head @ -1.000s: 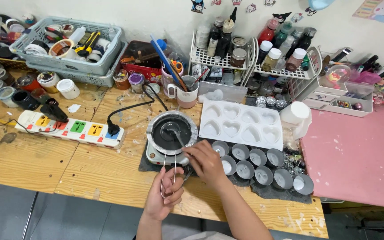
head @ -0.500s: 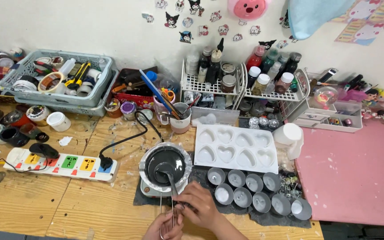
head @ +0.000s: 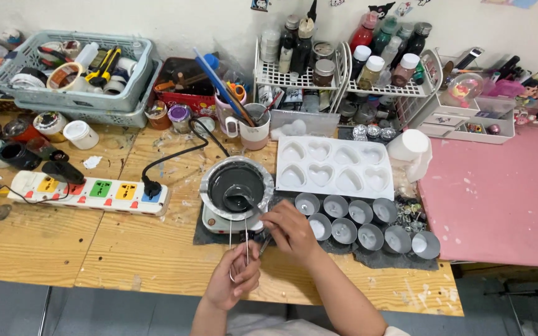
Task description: Stirring and preparing dark liquid wax in a small pot on a heating plate for candle making.
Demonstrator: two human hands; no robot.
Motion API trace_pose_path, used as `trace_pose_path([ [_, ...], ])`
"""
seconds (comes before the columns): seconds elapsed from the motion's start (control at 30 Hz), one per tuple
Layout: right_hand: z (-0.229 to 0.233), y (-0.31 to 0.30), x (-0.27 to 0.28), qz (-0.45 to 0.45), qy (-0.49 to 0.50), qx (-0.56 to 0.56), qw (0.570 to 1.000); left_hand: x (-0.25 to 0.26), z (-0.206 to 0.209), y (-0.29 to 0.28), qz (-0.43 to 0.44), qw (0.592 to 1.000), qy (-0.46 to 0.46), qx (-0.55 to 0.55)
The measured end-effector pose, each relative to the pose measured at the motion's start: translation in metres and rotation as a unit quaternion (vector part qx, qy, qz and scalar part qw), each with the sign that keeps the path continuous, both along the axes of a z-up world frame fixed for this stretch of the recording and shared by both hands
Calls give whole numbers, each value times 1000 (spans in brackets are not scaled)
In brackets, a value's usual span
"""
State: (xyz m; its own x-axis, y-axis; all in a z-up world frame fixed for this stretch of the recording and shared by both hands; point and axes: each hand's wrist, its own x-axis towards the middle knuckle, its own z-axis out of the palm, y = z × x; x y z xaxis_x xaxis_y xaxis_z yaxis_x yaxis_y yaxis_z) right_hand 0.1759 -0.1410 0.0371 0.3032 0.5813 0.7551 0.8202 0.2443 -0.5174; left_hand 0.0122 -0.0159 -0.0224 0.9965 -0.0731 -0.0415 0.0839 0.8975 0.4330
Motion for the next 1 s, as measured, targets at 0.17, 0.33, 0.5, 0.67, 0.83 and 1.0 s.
trace_pose_path([
  [0.17, 11, 1, -3, -55, -30, -13, 998, -1, 5, -3, 7, 1000, -4, 13],
  [0.33, 20, 4, -6, -97, -77, -44, 991, -5, 17, -5, 14, 999, -6, 29],
  [0.5, 17, 3, -1, -84, -64, -55, 993, -8, 18, -7, 18, 998, -27, 60],
  [0.67, 18, -2, 0, -89, -97, -47, 990, -14, 24, -5, 22, 997, 8, 70],
  [0.83, 18, 1, -2, -151, -148, -49, 976, -16, 24, -5, 30, 995, 11, 91],
  [1.0, 17, 6, -2, -160, -177, -57, 970, -17, 27, -6, 37, 988, 27, 145],
])
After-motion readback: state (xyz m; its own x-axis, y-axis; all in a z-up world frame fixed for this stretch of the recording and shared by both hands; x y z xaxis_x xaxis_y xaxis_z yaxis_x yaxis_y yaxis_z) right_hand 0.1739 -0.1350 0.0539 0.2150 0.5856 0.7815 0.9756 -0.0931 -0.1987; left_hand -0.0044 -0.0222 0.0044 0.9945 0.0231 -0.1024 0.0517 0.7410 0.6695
